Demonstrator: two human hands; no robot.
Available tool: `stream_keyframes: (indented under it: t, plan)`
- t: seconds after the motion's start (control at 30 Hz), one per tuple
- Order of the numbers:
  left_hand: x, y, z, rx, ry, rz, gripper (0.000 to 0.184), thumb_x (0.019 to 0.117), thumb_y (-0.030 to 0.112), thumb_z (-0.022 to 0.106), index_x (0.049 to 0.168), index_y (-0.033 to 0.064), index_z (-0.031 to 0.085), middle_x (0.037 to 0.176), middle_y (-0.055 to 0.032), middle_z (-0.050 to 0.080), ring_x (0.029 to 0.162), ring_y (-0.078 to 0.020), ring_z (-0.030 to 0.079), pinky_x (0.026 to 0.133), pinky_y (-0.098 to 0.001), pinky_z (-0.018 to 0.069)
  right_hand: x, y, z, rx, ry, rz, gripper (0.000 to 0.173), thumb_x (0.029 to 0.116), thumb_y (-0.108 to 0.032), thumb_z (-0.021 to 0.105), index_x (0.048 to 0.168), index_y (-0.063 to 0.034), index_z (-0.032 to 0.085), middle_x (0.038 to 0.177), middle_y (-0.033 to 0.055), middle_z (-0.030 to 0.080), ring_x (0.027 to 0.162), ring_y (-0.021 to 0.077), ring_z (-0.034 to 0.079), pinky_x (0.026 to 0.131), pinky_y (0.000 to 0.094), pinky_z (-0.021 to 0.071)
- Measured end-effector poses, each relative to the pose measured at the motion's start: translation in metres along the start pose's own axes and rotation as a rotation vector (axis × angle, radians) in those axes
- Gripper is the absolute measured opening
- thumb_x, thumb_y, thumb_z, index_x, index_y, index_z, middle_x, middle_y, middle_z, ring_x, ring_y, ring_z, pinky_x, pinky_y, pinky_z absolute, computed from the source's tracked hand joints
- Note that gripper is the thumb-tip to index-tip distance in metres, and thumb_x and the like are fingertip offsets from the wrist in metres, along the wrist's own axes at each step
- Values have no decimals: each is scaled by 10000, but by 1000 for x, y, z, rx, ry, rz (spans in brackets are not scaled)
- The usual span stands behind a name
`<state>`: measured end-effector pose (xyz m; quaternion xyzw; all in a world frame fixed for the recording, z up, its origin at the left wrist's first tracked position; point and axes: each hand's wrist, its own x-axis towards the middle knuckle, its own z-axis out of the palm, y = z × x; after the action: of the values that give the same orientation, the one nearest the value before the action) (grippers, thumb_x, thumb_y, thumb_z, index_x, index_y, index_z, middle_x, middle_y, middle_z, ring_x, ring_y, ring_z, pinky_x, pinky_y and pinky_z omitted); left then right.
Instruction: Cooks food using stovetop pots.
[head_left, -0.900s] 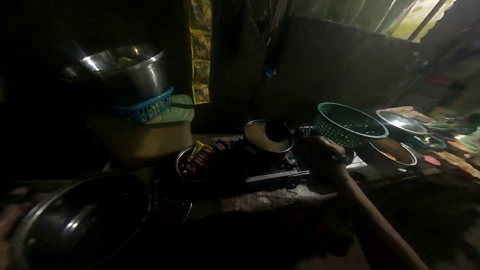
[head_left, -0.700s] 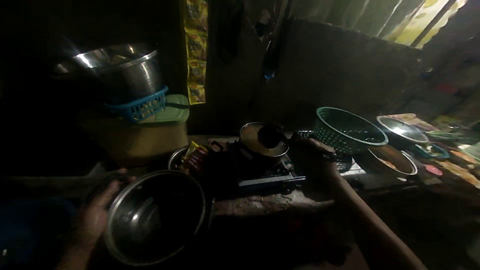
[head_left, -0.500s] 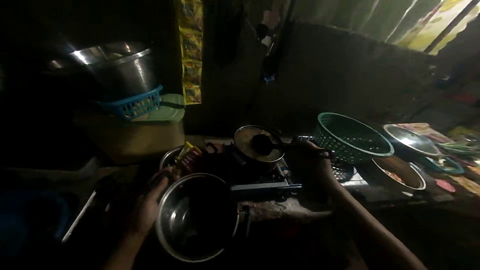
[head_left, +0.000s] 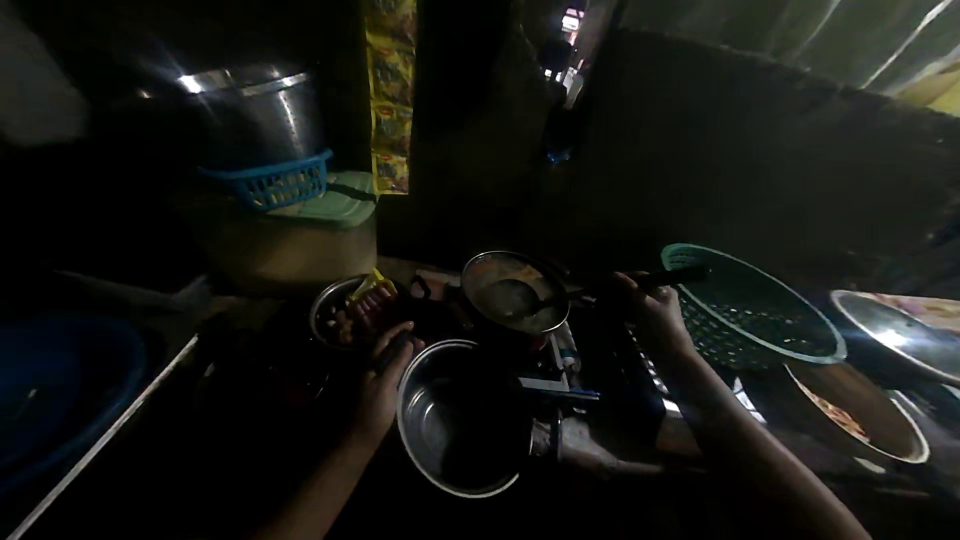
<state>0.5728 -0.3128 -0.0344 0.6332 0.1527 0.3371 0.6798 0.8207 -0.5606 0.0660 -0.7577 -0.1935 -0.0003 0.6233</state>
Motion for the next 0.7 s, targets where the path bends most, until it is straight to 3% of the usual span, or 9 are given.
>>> stream_keyframes:
  t: [0.4, 0.53, 0.67, 0.7]
  plan:
    - [-17, -6, 53, 25, 154, -29, 352, 1062, 113, 497, 1365, -59, 545, 1114, -73, 696, 1011, -28, 646, 901, -161, 514, 0, -2, -15, 65, -62, 47, 209, 1059, -202, 549, 1096, -22, 648, 792, 32, 685, 619, 99, 642, 565, 276, 576]
    - [-17, -10, 60, 14, 171, -38, 361, 1064, 125, 512, 1379, -49, 540, 1140, -73, 692, 1037, -36, 643, 916, -165, 509, -15, -16, -19, 70, -35, 34, 182, 1066, -199, 543, 1071, -51, 651, 757, -6, 669, 589, 58, 613, 537, 233, 553]
    - [-16, -11, 65, -68, 170, -63, 367, 1069, 98, 487, 1393, -73, 510, 1174, -104, 652, 1054, -43, 626, 922, -163, 509, -31, -23, -32, 45, -42, 14, 182, 1058, -196, 542, 1077, -60, 662, 802, -11, 699, 640, 53, 648, 589, 235, 579]
    - [-16, -12, 66, -92, 172, -57, 367, 1067, 89, 483, 1390, -84, 504, 1172, -111, 648, 1049, -45, 625, 918, -163, 509, -38, -27, -33, 41, -36, 22, 183, 1060, -187, 536, 1063, -59, 667, 779, -11, 691, 612, 49, 631, 555, 223, 560]
